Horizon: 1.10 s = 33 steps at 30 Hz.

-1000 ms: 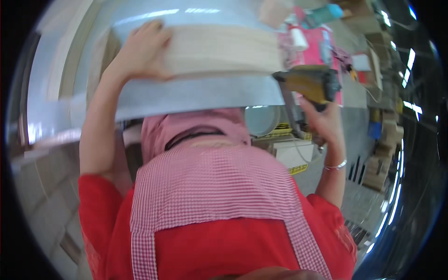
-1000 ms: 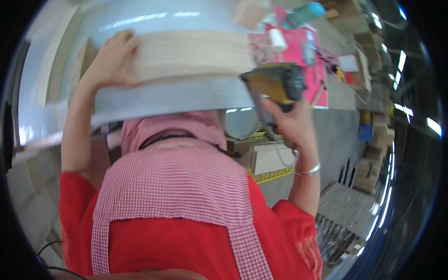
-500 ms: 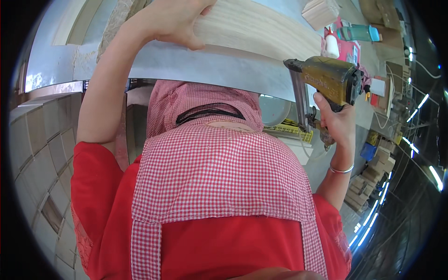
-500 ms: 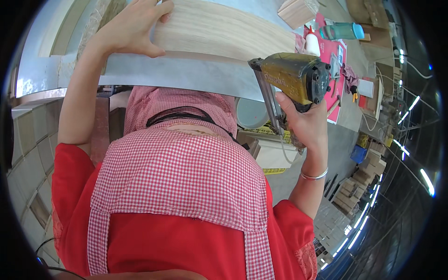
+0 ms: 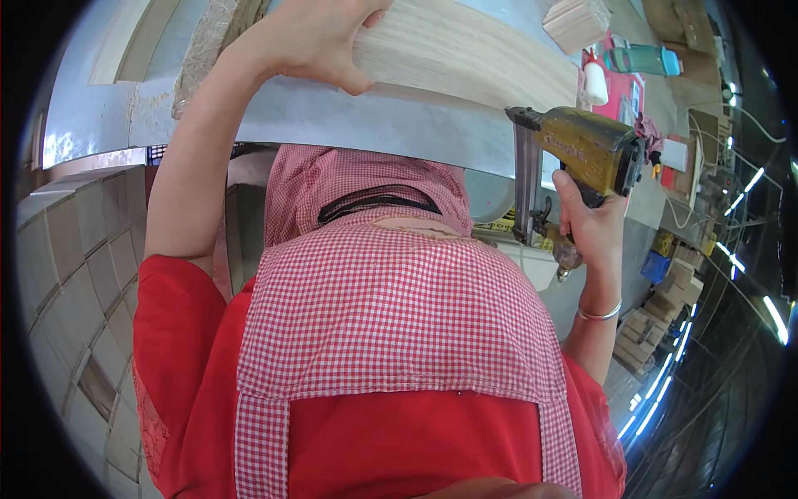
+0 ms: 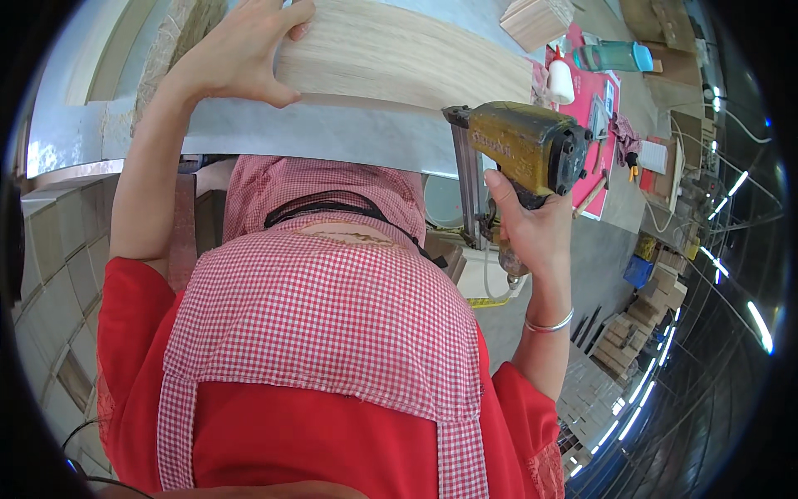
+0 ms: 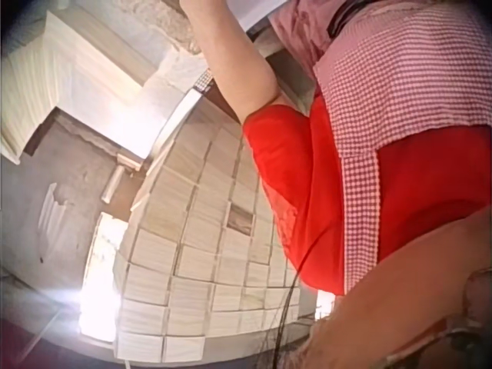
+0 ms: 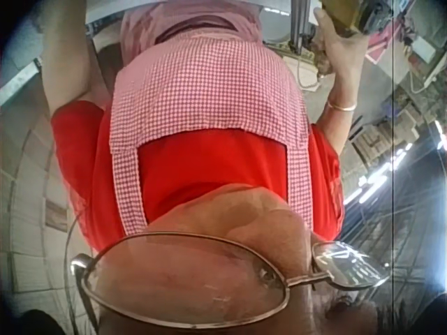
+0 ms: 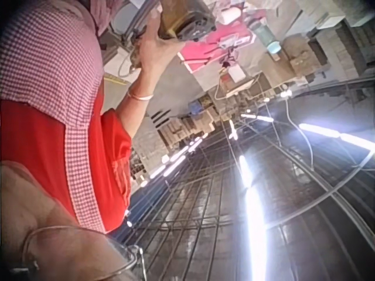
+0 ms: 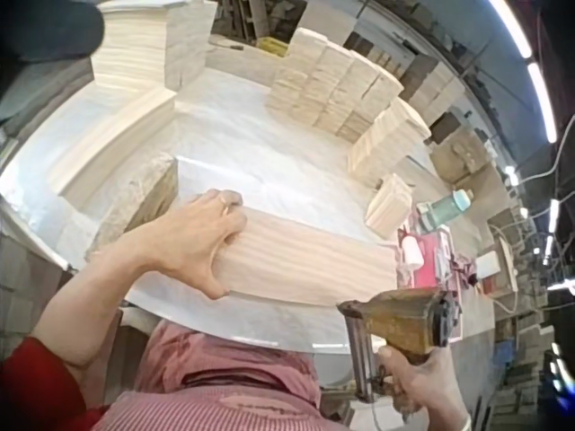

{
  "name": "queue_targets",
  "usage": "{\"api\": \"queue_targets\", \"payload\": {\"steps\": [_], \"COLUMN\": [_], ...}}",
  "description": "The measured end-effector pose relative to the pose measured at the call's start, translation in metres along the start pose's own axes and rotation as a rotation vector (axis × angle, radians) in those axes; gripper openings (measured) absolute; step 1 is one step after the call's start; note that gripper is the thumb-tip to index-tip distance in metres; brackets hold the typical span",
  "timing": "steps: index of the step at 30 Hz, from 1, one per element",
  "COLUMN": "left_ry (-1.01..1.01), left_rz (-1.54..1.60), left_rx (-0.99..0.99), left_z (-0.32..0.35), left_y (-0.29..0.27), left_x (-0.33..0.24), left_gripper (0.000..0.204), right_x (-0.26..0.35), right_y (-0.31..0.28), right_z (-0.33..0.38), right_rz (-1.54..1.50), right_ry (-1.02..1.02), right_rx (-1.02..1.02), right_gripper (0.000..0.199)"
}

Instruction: Assembling wooden boxes using wood glue and a pneumatic nail gun.

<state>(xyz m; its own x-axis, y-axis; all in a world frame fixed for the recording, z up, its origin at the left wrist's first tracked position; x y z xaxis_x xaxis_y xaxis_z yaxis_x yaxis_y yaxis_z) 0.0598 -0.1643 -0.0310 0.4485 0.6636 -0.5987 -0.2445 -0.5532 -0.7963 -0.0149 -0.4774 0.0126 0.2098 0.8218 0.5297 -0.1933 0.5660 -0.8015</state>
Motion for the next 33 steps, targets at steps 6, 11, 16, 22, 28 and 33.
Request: {"api": "queue_targets", "payload": {"steps": [6,11,16,22,28,33], "left_ry": [0.06,0.081,-0.02,-0.072,-0.07,-0.062], "left_rz": [-0.016,-0.025,0.051,0.125,0.149,0.137], "left_rx": [-0.057,0.003,0.062,0.133,0.111,0.091], "left_z": [0.006,0.011,0.01,0.012,0.014,0.013], "left_y": [-0.002,-0.009,-0.002,-0.007,-0.004,-0.006], "left_x": [-0.007,-0.001,0.012,0.011,0.013,0.013], "left_gripper": [0.06,0.059,0.059,0.062,0.067,0.07], "right_x": [0.015,0.052,0.091,0.11,0.116,0.114], "right_y": [-0.001,0.01,0.049,0.068,0.075,0.073], "right_z": [0.003,0.004,-0.001,-0.007,-0.01,-0.01], "right_rz": [0.101,0.101,0.048,0.108,0.128,0.146], "right_ry": [-0.037,-0.174,-0.437,-0.415,-0.39,-0.39], "right_rx": [0.006,-0.009,0.053,0.134,0.182,0.182], "right_gripper": [0.02,0.023,0.029,0.034,0.035,0.036]}}
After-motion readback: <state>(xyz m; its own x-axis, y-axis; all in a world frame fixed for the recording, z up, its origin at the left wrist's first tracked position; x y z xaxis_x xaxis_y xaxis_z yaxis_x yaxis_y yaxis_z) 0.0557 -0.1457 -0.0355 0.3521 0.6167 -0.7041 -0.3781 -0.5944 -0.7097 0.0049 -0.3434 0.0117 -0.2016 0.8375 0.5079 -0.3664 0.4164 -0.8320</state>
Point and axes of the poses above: each hand's wrist, its own z-axis away from the middle knuckle, its own y-axis out of the palm, x = y × z, the point moved 8 cm from there along -z, towards the middle knuckle, and after that the axes turned 11 degrees about z, right-handed, at the moved point
